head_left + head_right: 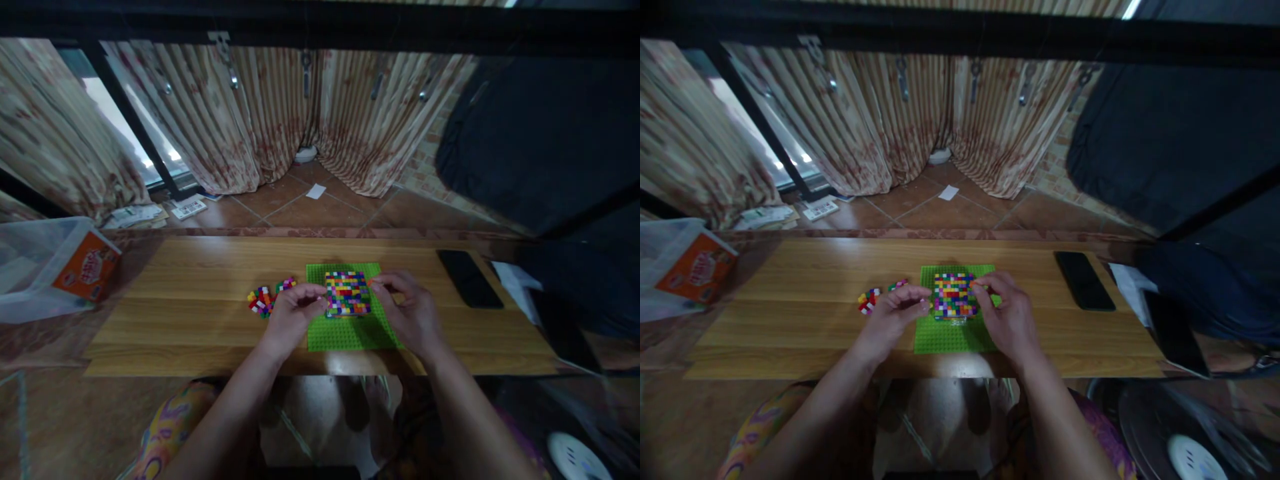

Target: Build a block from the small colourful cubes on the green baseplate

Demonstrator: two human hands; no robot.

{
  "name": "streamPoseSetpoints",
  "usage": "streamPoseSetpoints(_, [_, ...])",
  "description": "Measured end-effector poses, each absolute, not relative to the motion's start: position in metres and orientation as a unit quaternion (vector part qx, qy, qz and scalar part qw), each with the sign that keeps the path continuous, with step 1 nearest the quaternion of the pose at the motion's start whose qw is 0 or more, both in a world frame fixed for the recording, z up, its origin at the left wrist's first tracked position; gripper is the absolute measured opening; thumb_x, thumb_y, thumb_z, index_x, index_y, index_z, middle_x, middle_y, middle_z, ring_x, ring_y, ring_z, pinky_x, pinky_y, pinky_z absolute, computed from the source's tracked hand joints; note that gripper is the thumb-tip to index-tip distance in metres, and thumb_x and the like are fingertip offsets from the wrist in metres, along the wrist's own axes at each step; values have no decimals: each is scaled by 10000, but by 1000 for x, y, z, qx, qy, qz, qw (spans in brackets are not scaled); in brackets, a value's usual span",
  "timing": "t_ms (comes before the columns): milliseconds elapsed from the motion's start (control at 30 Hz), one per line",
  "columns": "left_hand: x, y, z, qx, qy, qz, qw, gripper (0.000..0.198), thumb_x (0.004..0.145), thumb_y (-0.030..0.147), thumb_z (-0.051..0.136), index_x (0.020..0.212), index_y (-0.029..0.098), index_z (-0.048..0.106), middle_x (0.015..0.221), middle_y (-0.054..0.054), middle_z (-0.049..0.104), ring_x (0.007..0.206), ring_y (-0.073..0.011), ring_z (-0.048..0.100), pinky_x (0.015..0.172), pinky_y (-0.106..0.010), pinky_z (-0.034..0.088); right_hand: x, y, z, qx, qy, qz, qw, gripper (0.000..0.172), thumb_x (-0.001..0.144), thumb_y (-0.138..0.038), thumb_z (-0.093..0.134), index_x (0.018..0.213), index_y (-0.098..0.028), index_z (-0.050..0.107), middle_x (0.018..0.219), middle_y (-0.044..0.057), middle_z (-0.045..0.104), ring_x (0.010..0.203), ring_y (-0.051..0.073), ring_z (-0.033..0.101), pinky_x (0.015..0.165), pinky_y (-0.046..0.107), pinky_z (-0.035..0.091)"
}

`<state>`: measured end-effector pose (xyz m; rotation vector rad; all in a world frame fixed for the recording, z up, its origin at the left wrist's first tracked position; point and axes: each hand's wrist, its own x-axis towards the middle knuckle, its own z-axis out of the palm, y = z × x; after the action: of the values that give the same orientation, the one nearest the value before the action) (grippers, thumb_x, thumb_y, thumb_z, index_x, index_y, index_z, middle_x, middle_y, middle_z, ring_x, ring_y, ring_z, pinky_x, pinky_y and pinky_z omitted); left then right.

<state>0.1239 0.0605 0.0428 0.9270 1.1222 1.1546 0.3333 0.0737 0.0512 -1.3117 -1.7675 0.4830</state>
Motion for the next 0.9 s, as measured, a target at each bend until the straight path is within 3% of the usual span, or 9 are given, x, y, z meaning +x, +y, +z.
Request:
streamPoseSetpoints(233, [118, 56, 47, 462, 456, 367, 666, 403, 640, 224, 772, 1030, 156, 690, 704, 12, 628, 634, -87, 528, 609, -215, 381, 324, 72, 43, -515, -764, 179, 346, 141, 870, -271, 551, 845, -228, 683, 1059, 55, 605, 979, 202, 619, 879, 365, 482])
streamPoseSetpoints(467, [127, 50, 46, 415, 375, 314, 767, 746, 623, 198, 786, 1313, 162, 506, 727, 7, 638, 624, -92, 553, 617, -229, 399, 323, 74, 34, -538, -758, 172, 326, 99, 839, -251, 560, 852, -226, 655, 1159, 68, 569, 1051, 217, 600, 936, 395, 463])
streamPoseSetpoints(900, [141, 51, 36, 474, 344, 295, 755, 834, 627, 174, 765, 1388, 185, 422, 709, 20, 627, 642, -96, 544, 643, -227, 393, 323, 74, 31, -543, -749, 177, 336, 138, 863, -253, 528, 887, -247, 664, 1184, 59, 571, 1081, 217, 588, 951, 404, 462])
